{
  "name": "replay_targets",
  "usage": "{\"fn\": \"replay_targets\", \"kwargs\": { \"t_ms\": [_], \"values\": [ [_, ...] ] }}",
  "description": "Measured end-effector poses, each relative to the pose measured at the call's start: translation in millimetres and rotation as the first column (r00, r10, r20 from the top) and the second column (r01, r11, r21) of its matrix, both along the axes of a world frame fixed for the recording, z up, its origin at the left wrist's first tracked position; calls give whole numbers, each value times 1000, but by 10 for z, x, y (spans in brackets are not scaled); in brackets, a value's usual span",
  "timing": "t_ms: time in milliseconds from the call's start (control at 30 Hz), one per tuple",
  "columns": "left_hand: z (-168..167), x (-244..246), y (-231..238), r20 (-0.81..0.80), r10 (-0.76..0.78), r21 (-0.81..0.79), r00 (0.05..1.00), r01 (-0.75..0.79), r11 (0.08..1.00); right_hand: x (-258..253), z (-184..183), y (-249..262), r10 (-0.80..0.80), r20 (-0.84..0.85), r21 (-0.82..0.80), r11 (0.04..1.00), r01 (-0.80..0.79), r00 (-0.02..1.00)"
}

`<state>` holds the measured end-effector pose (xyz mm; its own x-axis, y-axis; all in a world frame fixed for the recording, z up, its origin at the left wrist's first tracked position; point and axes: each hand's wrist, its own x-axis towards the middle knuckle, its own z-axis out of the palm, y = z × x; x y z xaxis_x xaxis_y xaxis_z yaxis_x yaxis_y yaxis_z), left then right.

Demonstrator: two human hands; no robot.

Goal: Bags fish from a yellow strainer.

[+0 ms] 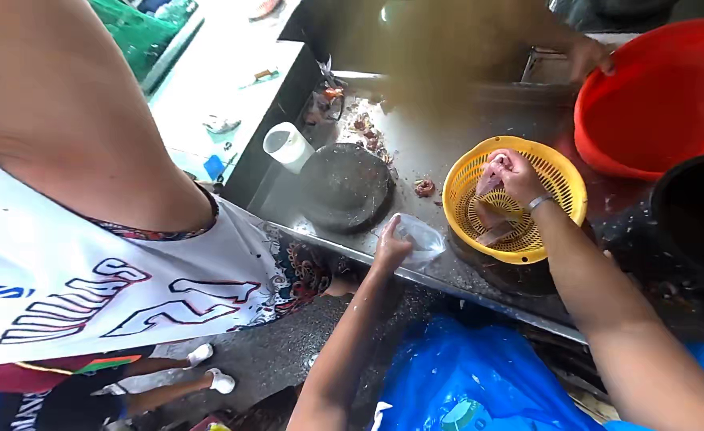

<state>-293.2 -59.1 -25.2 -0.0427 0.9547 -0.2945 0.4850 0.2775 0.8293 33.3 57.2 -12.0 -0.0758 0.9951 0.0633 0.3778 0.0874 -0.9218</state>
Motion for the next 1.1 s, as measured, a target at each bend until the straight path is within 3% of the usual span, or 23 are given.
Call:
{"fn": "replay_targets", "kwargs": {
  "t_ms": [67, 133, 267, 367, 433, 500, 567, 633, 700, 800, 867, 967, 1033, 1100],
  "values": [
    [62, 4, 94, -24, -29, -10, 999, 29, 1000, -398, 318, -304, 74, -154, 14, 997, -72, 985],
    [129, -4, 146, -41, -66, -30, 997, 64, 997, -829, 326, -504, 211, -215, 57, 977, -204, 954],
    [217, -56, 26, -71, -121, -13, 990, 120, 993, -1453, -169, -682, 376, -3, 32, 926, -376, 927],
    [170, -135, -25, -164, -124, 55, 979, 135, 989, -1211, -137, -677, 304, 135, 95, 944, -317, 943],
    [88, -161, -56, -163, -95, 78, 982, 108, 991, -805, -137, -503, 213, 362, 62, 966, -251, 908],
    [25, -168, -88, -121, -58, 75, 991, 67, 995, -433, -307, -283, 289, 581, -179, 957, -227, 761],
    [-5, -174, -101, -100, -37, 42, 994, 42, 998, -233, -611, -144, 443, 680, -401, 892, -210, 584],
    [-20, -188, -102, -50, -13, 2, 999, 13, 1000, -163, -774, -77, 484, 733, -435, 874, -219, 478],
    [-26, -215, -132, 5, 3, -28, 1000, -3, 1000, -102, -787, -14, 448, 730, -378, 894, -242, 516],
    [-36, -234, -136, 14, 17, -19, 1000, -17, 1000, -84, -767, 6, 221, 500, -148, 974, -169, 837],
    [0, -192, -63, -12, 26, -15, 1000, -26, 1000, -333, -392, -104, 215, 321, -67, 977, -204, 922],
    [51, -47, 35, -69, 10, -2, 998, -10, 1000, -736, 59, -272, 448, 238, -131, 894, -429, 862],
    [103, 2, 55, -77, 7, 49, 997, -4, 999, -709, 127, -266, 462, 240, -124, 887, -445, 854],
    [123, 16, 13, -65, 3, 84, 998, 3, 996, -408, -8, -245, 461, 466, -183, 885, -427, 755]
  ]
}}
